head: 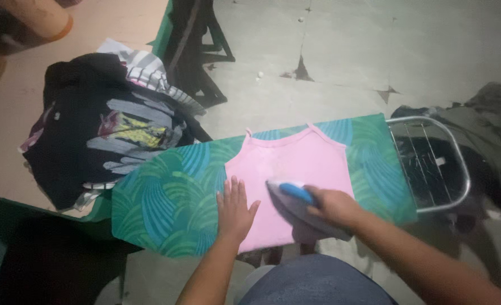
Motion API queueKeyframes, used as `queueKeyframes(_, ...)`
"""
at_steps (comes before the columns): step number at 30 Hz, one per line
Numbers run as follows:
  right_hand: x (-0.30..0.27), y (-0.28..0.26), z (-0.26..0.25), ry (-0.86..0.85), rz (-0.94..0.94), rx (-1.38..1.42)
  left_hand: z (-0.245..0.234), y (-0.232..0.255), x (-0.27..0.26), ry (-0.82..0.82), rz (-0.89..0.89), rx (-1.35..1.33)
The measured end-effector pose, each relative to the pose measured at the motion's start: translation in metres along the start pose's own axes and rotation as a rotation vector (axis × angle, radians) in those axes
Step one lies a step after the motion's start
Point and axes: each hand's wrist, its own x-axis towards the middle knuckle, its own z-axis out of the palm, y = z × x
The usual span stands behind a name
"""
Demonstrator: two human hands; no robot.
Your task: The person irons a black t-shirt and a pink tank top on an ironing board. They use a blue and white iron to smooth the garments, flipping the t-shirt to iron both sides before placing it on a nearby table. The pink tank top is then ironed and added to the pile.
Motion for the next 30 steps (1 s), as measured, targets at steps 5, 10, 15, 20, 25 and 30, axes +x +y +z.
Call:
queueKeyframes(5, 0.026, -0.019, -0.007, 0.168, 0.074, 0.051, 0.000, 0.000, 0.001, 0.019, 0.007, -0.040)
queueKeyframes(10, 0.038, -0.033, -0.016, 0.212, 0.139, 0.126, 0.017, -0.018, 0.003, 0.043, 0.043, -0.081)
queueKeyframes(15, 0.020, -0.046, -0.011, 0.022, -0.184, -0.014, 0.003, -0.038, -0.004, -0.074, -0.104, 0.073)
queueKeyframes(20, 0.049, -0.079, -0.022, 0.227, 0.108, 0.173, -0.006, -0.040, -0.008, -0.072, -0.114, 0.029)
queueKeyframes(25, 0.051, -0.088, -0.023, 0.107, 0.083, 0.113, 0.006, -0.049, -0.007, -0.080, -0.107, 0.024)
queueKeyframes(30, 0.030, -0.090, -0.010, -0.076, -0.161, -0.041, 0.008, -0.055, -0.002, -0.123, -0.116, -0.019)
